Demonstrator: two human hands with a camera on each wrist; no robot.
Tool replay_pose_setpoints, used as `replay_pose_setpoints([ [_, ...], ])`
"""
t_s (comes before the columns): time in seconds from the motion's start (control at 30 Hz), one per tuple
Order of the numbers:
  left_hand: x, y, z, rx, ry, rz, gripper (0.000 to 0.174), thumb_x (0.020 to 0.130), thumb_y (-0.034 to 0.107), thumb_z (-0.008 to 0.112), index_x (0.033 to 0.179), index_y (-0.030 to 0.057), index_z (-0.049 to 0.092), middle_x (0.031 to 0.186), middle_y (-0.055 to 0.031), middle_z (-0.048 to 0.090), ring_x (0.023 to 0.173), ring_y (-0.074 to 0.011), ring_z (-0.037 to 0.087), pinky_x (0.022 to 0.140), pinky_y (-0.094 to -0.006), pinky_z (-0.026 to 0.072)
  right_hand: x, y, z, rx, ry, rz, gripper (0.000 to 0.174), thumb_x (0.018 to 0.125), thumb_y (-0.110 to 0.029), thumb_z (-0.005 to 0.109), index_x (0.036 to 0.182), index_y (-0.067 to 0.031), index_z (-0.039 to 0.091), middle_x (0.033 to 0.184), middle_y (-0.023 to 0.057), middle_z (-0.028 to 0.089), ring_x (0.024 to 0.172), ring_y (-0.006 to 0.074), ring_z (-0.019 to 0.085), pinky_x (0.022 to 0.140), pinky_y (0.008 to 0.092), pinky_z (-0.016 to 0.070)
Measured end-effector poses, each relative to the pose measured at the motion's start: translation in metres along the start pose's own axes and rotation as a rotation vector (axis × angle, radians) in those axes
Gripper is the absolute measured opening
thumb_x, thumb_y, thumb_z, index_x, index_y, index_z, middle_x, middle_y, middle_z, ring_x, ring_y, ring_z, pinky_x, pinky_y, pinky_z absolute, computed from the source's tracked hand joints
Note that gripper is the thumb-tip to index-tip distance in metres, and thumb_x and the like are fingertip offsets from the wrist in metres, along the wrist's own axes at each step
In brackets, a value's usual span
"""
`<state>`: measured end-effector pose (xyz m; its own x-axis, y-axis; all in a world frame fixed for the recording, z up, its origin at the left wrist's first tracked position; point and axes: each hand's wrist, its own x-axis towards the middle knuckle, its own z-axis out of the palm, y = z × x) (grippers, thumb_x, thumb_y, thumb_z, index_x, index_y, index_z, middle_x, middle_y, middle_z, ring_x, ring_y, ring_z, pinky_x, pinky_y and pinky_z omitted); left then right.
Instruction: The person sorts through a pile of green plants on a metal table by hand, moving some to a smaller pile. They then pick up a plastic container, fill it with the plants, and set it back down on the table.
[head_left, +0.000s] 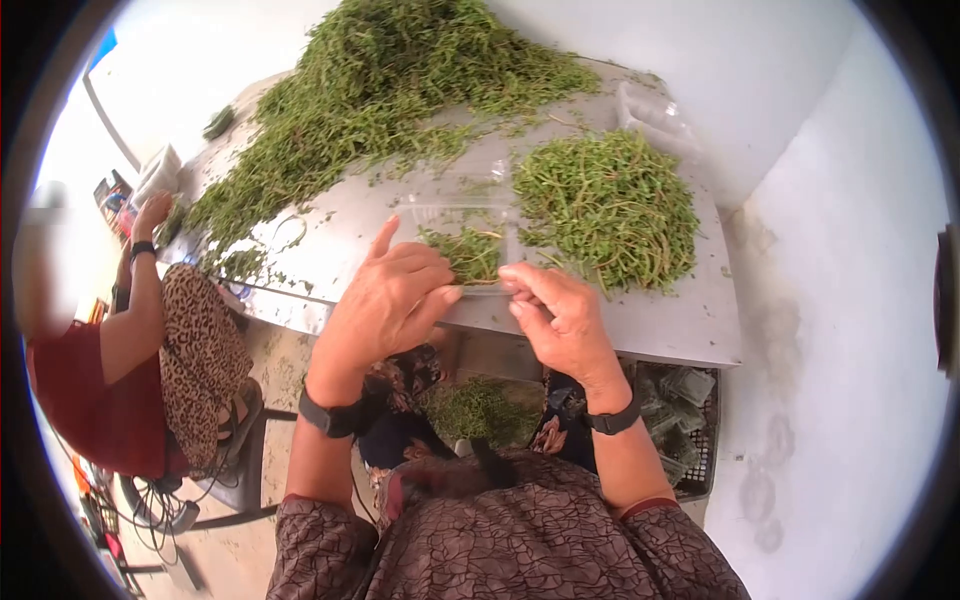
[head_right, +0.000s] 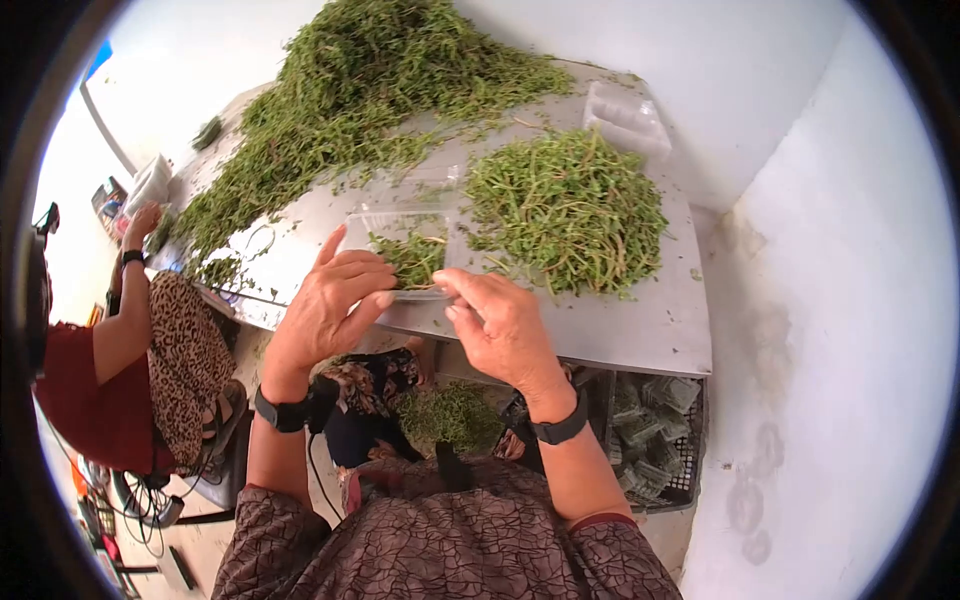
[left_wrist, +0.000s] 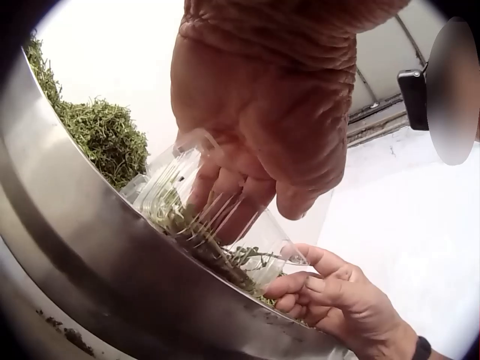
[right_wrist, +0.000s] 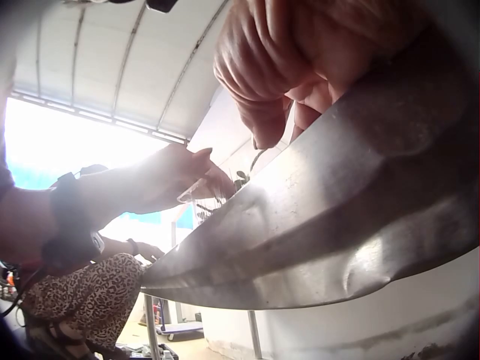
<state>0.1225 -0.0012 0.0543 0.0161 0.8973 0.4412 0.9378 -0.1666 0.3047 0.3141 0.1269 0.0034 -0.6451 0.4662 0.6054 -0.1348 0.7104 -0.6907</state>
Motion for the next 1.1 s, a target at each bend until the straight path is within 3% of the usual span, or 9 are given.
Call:
replay_pose_setpoints([
  [0.07, -0.003, 0.003, -0.003, 0.034, 0.080, 0.044, 0.017, 0.082, 0.013, 0.068, 0.095, 0.0018, 0.069, 0.104, -0.0114, 0.070, 0.106, -0.0301, 0.063, 0.115, -0.0552, 0.0262, -0.001, -0.001, -0.001, -0.015, 0.018, 0.020, 0.037, 0.081, 0.004, 0.065, 0.117, -0.0071, 0.062, 0.090, 0.0125, 0.069, 0.080, 0.0276, 0.067, 0.070, 0.0362, 0.0539],
  [0.1, -0.007, 0.003, -0.002, 0.042, 0.111, 0.052, 0.024, 0.072, 0.003, 0.070, 0.096, 0.0011, 0.068, 0.107, -0.0116, 0.069, 0.107, -0.0307, 0.062, 0.112, -0.0537, 0.0311, -0.001, 0.000, -0.001, -0.029, 0.004, 0.017, 0.038, 0.081, 0.003, 0.064, 0.117, -0.0071, 0.062, 0.088, 0.0128, 0.069, 0.079, 0.0284, 0.067, 0.069, 0.0368, 0.0533],
  [0.2, -0.010, 0.007, -0.002, 0.135, 0.119, 0.054, 0.025, 0.072, 0.001, 0.068, 0.097, 0.0013, 0.068, 0.108, -0.0113, 0.068, 0.108, -0.0304, 0.060, 0.109, -0.0524, 0.0351, -0.001, 0.000, -0.001, -0.049, -0.009, 0.012, 0.038, 0.081, 0.003, 0.063, 0.118, -0.0062, 0.062, 0.086, 0.0136, 0.067, 0.075, 0.0307, 0.065, 0.067, 0.0383, 0.0517],
  [0.23, -0.009, 0.009, -0.003, 0.176, 0.125, 0.081, 0.027, 0.071, -0.002, 0.066, 0.098, 0.0016, 0.068, 0.108, -0.0109, 0.068, 0.107, -0.0303, 0.060, 0.102, -0.0492, 0.0402, -0.001, 0.000, -0.001, -0.034, -0.002, 0.003, 0.038, 0.081, 0.003, 0.063, 0.118, -0.0058, 0.062, 0.086, 0.0136, 0.067, 0.076, 0.0307, 0.065, 0.067, 0.0384, 0.0520],
  [0.53, -0.018, 0.000, 0.028, 0.219, 0.383, 0.071, 0.031, 0.067, -0.006, 0.060, 0.096, 0.0019, 0.067, 0.103, -0.0101, 0.065, 0.102, -0.0299, 0.059, 0.092, -0.0432, 0.0424, -0.003, -0.001, 0.001, 0.008, 0.058, 0.002, 0.034, 0.084, 0.002, 0.061, 0.117, -0.0035, 0.060, 0.091, 0.0155, 0.070, 0.080, 0.0307, 0.069, 0.069, 0.0372, 0.0554],
  [0.8, -0.017, -0.014, 0.053, 0.104, 0.541, -0.032, 0.038, 0.069, -0.009, 0.057, 0.103, 0.0033, 0.067, 0.112, -0.0103, 0.065, 0.110, -0.0313, 0.057, 0.099, -0.0455, 0.0387, -0.005, 0.000, 0.001, -0.011, 0.094, -0.001, 0.026, 0.085, 0.000, 0.063, 0.111, -0.0018, 0.062, 0.084, 0.0156, 0.069, 0.077, 0.0311, 0.068, 0.066, 0.0368, 0.0546],
  [0.9, -0.016, -0.015, 0.065, 0.062, 0.607, -0.071, 0.038, 0.071, -0.008, 0.057, 0.106, 0.0041, 0.066, 0.117, -0.0104, 0.064, 0.117, -0.0329, 0.054, 0.103, -0.0467, 0.0359, -0.004, 0.001, -0.001, -0.099, 0.067, -0.005, 0.022, 0.086, -0.004, 0.065, 0.108, -0.0029, 0.066, 0.085, 0.0123, 0.070, 0.074, 0.0255, 0.067, 0.066, 0.0332, 0.0525],
  [0.97, -0.018, -0.010, 0.066, 0.075, 0.612, -0.083, 0.040, 0.071, -0.005, 0.058, 0.109, 0.0055, 0.065, 0.126, -0.0105, 0.061, 0.124, -0.0348, 0.049, 0.107, -0.0483, 0.0316, -0.004, 0.000, 0.000, -0.078, 0.092, -0.021, 0.016, 0.085, -0.004, 0.064, 0.101, -0.0011, 0.065, 0.079, 0.0157, 0.066, 0.069, 0.0326, 0.064, 0.062, 0.0381, 0.0512],
  [1.1, -0.020, -0.002, 0.063, 0.128, 0.557, -0.090, 0.047, 0.074, -0.010, 0.056, 0.117, 0.0061, 0.063, 0.132, -0.0105, 0.058, 0.132, -0.0344, 0.044, 0.110, -0.0457, 0.0324, -0.004, -0.001, 0.000, -0.070, 0.107, -0.035, 0.014, 0.085, -0.004, 0.065, 0.099, -0.0011, 0.066, 0.078, 0.0156, 0.066, 0.070, 0.0324, 0.065, 0.063, 0.0376, 0.0516],
])
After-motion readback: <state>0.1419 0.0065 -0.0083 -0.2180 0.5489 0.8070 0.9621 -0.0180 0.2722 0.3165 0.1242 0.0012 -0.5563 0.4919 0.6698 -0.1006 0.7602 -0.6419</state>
